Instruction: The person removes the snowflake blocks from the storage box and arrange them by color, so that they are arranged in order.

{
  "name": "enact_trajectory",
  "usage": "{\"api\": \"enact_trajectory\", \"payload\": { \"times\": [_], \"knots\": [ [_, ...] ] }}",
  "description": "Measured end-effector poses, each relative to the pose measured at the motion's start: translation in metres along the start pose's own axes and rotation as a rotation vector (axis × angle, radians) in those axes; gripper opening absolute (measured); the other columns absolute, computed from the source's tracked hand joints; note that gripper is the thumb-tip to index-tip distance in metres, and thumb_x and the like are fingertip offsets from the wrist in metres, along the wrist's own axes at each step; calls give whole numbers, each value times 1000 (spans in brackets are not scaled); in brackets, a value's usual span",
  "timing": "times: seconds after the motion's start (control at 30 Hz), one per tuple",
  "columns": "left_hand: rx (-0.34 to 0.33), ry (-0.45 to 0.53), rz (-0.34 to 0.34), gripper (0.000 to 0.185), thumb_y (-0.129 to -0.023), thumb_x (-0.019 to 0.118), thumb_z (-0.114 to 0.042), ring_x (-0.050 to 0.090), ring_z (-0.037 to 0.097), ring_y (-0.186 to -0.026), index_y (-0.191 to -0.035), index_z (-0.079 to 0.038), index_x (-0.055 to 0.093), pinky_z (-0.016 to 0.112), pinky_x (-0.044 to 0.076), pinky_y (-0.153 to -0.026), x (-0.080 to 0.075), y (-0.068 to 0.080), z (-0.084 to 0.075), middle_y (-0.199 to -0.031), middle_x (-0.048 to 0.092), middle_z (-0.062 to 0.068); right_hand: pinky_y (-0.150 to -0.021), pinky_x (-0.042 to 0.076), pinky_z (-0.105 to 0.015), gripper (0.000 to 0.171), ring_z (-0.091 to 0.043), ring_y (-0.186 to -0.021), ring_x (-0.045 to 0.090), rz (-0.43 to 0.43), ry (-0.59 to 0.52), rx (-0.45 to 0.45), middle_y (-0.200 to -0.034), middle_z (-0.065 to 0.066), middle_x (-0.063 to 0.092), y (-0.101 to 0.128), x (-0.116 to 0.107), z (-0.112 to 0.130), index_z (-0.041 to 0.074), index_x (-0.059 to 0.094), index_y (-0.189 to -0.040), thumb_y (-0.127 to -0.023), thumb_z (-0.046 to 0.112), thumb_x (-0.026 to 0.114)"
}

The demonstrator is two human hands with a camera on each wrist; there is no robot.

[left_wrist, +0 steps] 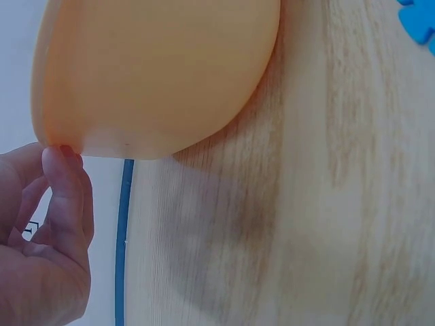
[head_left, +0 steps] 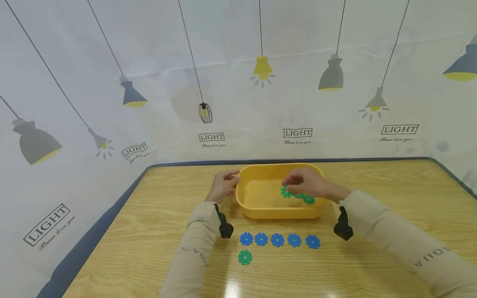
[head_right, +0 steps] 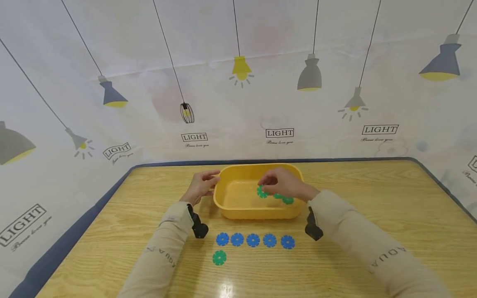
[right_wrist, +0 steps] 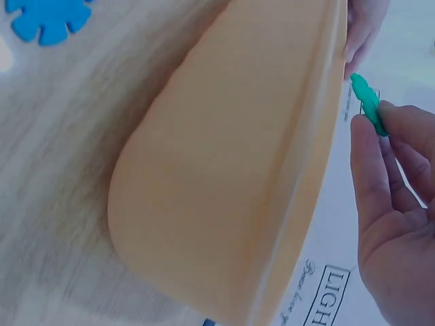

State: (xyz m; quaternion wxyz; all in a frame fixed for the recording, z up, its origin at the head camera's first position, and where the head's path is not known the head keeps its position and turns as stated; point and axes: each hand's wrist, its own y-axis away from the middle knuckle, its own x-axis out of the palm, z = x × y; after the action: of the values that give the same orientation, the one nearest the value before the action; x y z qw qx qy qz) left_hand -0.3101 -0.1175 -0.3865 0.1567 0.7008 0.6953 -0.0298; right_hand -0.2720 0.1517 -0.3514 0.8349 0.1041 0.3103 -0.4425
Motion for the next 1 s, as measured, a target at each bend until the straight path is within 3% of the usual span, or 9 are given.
{"api": "enact_trajectory", "payload": {
  "times": [0.27, 0.6, 0.8, 1.0],
  "knots": [
    [-6, -4, -6, 32, -85, 59, -12, 60, 17, -75, -117, -12, 59, 24, 51, -56, 0, 0, 0, -96, 56, 10, -66, 50, -27, 14, -17, -75, 58, 83, 17, -76, -84, -4, 63, 10, 18, 17, -2, 63, -95, -84, 5, 58],
    [-4, -10, 4, 32, -86, 58, -13, 61, 25, -86, -118, -12, 59, 25, 51, -57, 1, 2, 0, -98, 57, 11, -70, 49, -29, 9, -9, -74, 56, 172, -37, -157, -83, 3, 62, 18, 53, 22, 6, 64, -91, -84, 7, 59],
    [11, -3, 7, 32, -86, 58, -12, 61, 23, -82, -118, -11, 58, 24, 51, -55, 0, 2, -1, -96, 56, 11, -69, 49, -28, 10, -8, -74, 55, 222, -107, -151, -84, 0, 62, 25, 74, 20, 2, 64, -92, -83, 5, 59],
    [24, 3, 10, 33, -86, 58, -12, 61, 24, -84, -119, -10, 58, 23, 50, -54, 0, 3, -1, -97, 55, 11, -68, 49, -24, 8, -5, -74, 55, 242, -89, -145, -84, -1, 63, 27, 94, 17, 2, 64, -89, -81, 3, 62]
  ]
}}
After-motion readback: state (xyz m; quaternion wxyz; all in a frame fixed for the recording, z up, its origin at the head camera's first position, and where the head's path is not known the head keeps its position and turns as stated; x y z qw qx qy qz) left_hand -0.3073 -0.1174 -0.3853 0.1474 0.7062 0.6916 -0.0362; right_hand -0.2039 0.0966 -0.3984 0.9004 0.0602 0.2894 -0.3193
